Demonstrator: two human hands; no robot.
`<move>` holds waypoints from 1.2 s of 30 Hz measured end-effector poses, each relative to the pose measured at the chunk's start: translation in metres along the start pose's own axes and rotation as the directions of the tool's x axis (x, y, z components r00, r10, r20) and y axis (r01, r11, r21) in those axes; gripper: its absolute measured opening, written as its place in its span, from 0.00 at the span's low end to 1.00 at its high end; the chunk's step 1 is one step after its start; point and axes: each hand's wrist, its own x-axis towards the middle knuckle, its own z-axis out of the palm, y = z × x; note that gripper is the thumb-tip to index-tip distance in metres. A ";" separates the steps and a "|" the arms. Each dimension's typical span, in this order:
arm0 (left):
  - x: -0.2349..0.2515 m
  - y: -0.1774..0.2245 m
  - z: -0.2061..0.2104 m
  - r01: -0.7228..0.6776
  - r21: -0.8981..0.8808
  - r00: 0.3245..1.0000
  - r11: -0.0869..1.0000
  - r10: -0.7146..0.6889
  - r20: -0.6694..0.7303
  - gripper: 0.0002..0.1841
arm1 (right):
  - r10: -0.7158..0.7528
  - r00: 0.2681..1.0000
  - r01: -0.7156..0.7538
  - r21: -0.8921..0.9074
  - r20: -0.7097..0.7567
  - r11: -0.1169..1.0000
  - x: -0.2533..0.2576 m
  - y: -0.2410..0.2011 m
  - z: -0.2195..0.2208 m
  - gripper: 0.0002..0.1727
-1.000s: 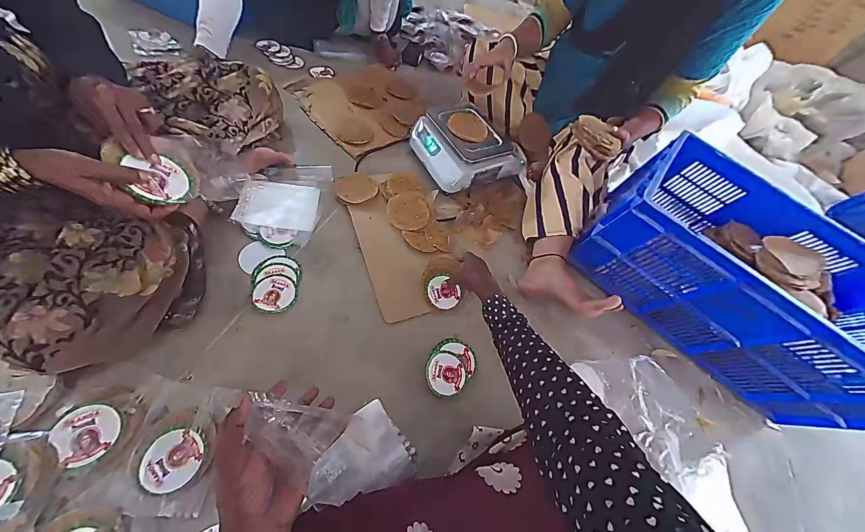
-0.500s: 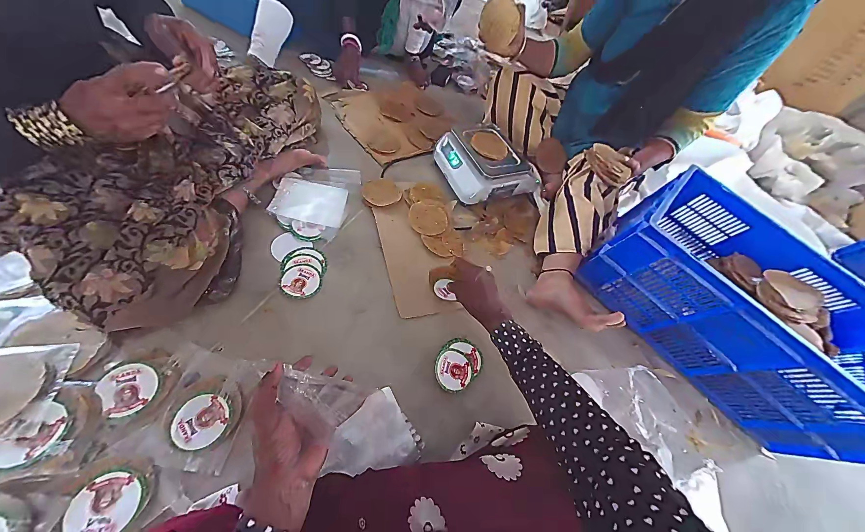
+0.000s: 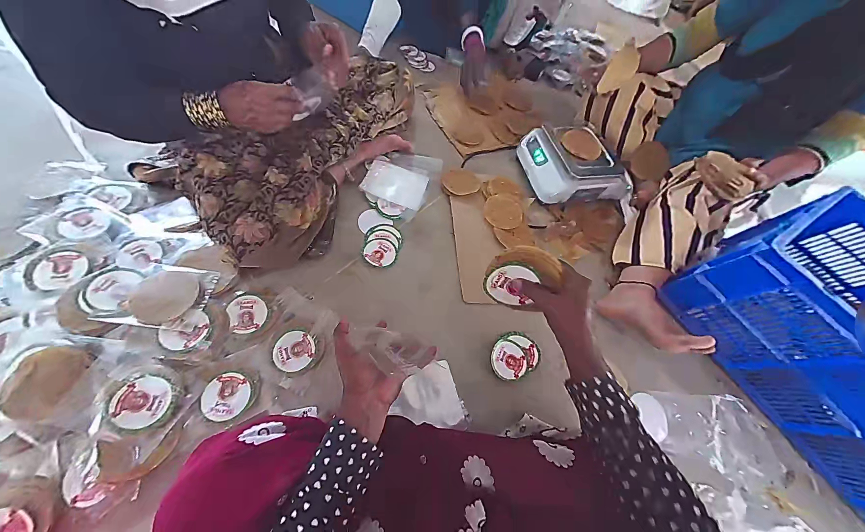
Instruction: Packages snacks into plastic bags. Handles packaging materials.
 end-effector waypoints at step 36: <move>-0.033 0.002 0.001 -0.126 -0.114 0.948 0.986 0.154 0.280 0.27 | -0.766 0.641 0.756 0.133 0.046 0.641 -0.150 -0.082 0.059 0.02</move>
